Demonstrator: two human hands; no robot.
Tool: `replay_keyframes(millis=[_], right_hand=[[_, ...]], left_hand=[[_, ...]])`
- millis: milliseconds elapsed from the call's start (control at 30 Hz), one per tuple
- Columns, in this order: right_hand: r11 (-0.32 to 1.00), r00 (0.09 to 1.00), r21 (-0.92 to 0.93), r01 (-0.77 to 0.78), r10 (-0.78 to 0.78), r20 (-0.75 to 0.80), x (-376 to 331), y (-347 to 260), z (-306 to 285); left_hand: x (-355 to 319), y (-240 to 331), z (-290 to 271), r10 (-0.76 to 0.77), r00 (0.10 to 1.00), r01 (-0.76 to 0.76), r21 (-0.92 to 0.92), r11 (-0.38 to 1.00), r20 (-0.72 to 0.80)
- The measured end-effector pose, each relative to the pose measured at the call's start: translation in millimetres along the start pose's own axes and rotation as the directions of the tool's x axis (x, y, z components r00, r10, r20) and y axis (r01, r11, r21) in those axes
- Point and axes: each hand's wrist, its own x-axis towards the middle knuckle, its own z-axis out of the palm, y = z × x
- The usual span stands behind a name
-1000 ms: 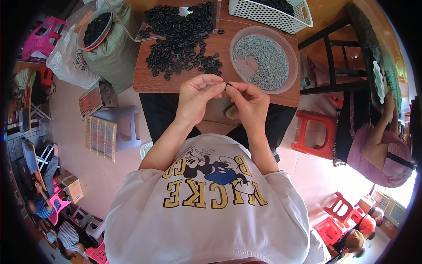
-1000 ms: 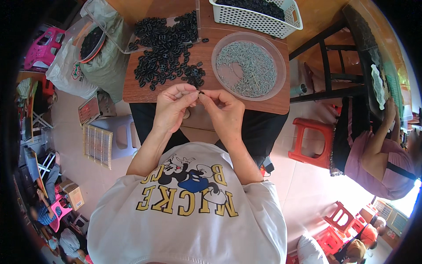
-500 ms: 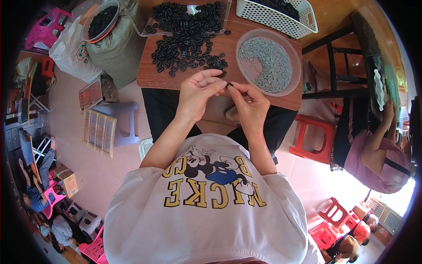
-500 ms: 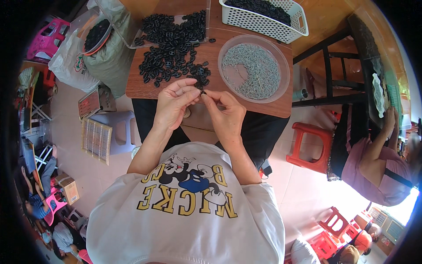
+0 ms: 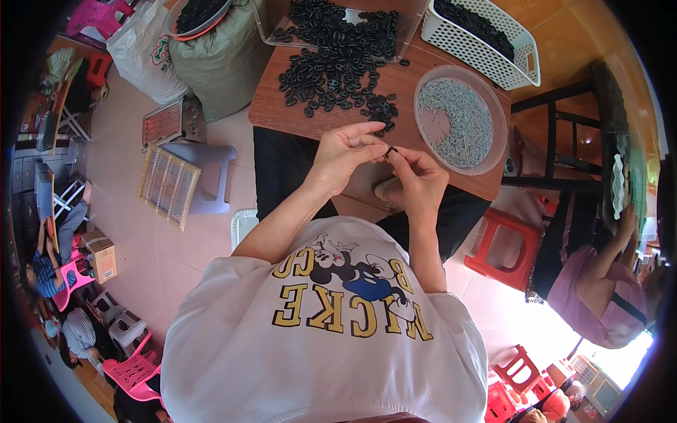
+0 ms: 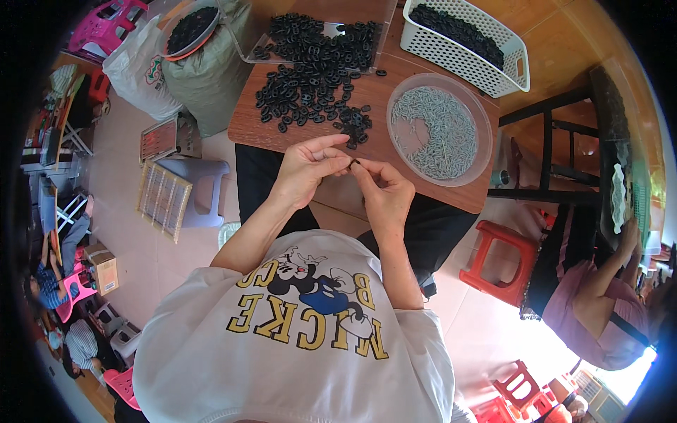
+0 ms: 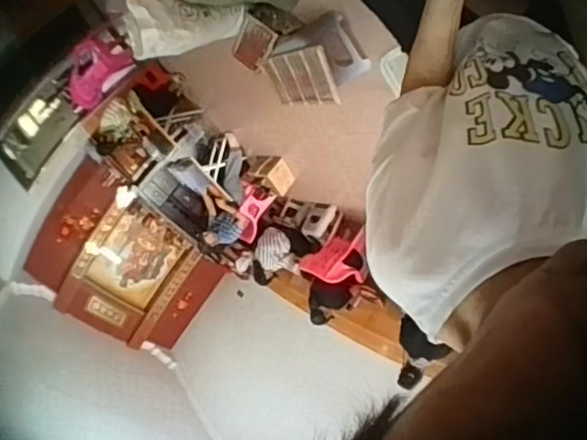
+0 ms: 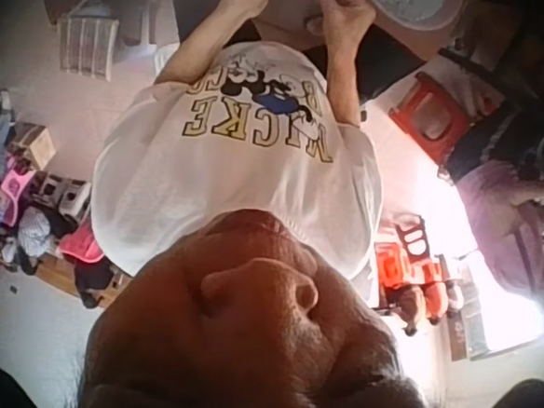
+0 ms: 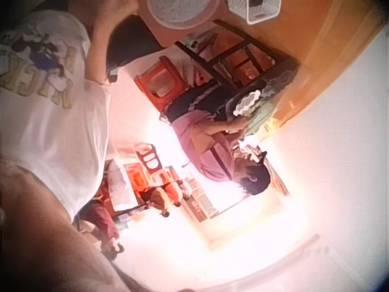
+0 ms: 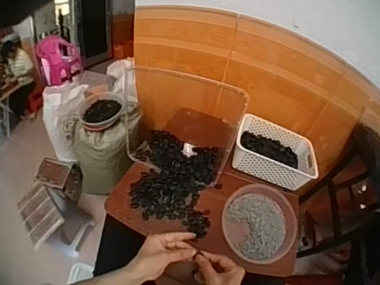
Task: The person sits at a table and repeatedly picks up small black plastic components and light-colored pins. They insert the pins into the plastic components by hand and place the assembled units into a clear plastic bowl.
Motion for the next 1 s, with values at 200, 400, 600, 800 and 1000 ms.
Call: replay_keyframes(millis=[200, 400, 600, 800, 1000], right_hand=[[0.996, 0.998, 0.062, -0.059, 0.061, -0.029, 0.6, -4.6, -3.4], [0.997, 0.998, 0.078, -0.005, 0.000, 0.061, 4.9, -2.0, 8.1], [0.993, 0.992, 0.117, -0.031, 0.017, 0.127, 3.3, -13.5, 16.7], [0.994, 0.993, 0.096, -0.046, 0.035, 0.116, 1.6, -15.1, 12.2], [0.993, 0.989, 0.077, -0.091, 0.082, 0.123, 0.4, -19.4, 10.1]], left_hand=[[2.0, 5.5, -38.6, 0.156, 0.967, -0.132, 0.126, 0.983, -0.202], [1.4, 20.8, -52.4, 0.028, 0.975, -0.049, -0.093, 0.994, -0.222], [-5.1, 21.0, -29.8, -0.027, 0.998, 0.017, -0.187, 0.982, -0.052], [-8.7, 19.9, -16.9, -0.044, 0.999, 0.044, -0.136, 0.990, -0.004], [-9.2, 19.0, -12.4, -0.056, 0.997, 0.050, -0.105, 0.993, -0.048]])
